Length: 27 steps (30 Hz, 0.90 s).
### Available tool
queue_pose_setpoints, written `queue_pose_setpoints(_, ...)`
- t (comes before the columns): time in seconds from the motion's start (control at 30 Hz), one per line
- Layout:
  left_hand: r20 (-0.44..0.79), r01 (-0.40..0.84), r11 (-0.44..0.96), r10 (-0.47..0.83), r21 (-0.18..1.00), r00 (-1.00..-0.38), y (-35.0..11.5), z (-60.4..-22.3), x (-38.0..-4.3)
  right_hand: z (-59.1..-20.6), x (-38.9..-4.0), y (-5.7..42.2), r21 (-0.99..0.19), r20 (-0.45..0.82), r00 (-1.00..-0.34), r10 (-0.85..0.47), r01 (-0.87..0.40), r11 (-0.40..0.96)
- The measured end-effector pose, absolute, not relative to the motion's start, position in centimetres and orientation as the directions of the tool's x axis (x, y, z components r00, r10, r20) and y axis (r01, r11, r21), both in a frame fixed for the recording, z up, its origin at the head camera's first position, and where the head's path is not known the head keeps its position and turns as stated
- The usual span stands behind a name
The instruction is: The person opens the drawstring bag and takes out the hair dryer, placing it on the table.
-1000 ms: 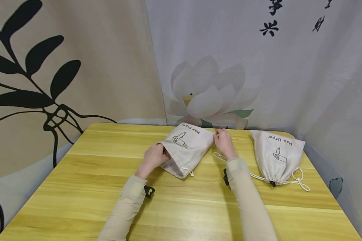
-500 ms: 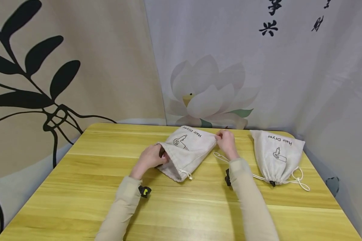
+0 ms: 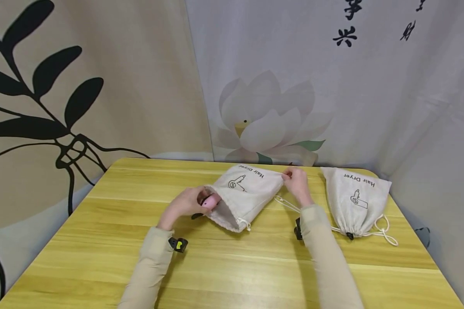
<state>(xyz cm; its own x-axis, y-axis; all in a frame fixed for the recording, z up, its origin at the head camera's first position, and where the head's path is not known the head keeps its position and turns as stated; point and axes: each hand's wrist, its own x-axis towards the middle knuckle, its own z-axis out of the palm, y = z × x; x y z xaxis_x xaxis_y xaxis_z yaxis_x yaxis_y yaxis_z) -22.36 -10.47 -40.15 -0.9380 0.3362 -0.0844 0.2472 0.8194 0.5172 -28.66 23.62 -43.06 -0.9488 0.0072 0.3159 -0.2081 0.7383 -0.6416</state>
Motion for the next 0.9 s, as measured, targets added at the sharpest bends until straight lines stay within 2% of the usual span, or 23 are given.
queue_pose_setpoints(0.23,-0.096,0.231,0.827,0.323,0.513,-0.942,-10.5,-39.7,-22.0,-43.3,-28.6,24.1,-0.619,0.320,-0.948,0.003,-0.207,0.757)
queue_pose_setpoints(0.5,-0.080,0.207,0.908,0.252,0.365,-0.964,-8.6,-39.8,-21.7,-43.7,-28.7,24.2,-0.595,0.230,-0.973,-0.004,-0.144,0.791)
queue_pose_setpoints(0.67,-0.101,0.165,0.946,0.200,0.280,-0.974,-7.5,-40.2,-22.0,-43.3,-28.2,23.9,-0.586,0.201,-0.978,-0.052,-0.163,0.793)
queue_pose_setpoints(0.77,-0.089,0.149,0.957,0.176,0.249,-0.980,-7.2,-40.6,-22.2,-43.0,-28.0,23.6,-0.528,0.219,-0.970,-0.101,-0.205,0.824)
queue_pose_setpoints(0.9,-0.052,0.144,0.964,0.160,0.224,-0.986,-7.1,-41.0,-22.4,-42.5,-27.6,22.8,-0.394,0.272,-0.946,-0.176,-0.276,0.877)
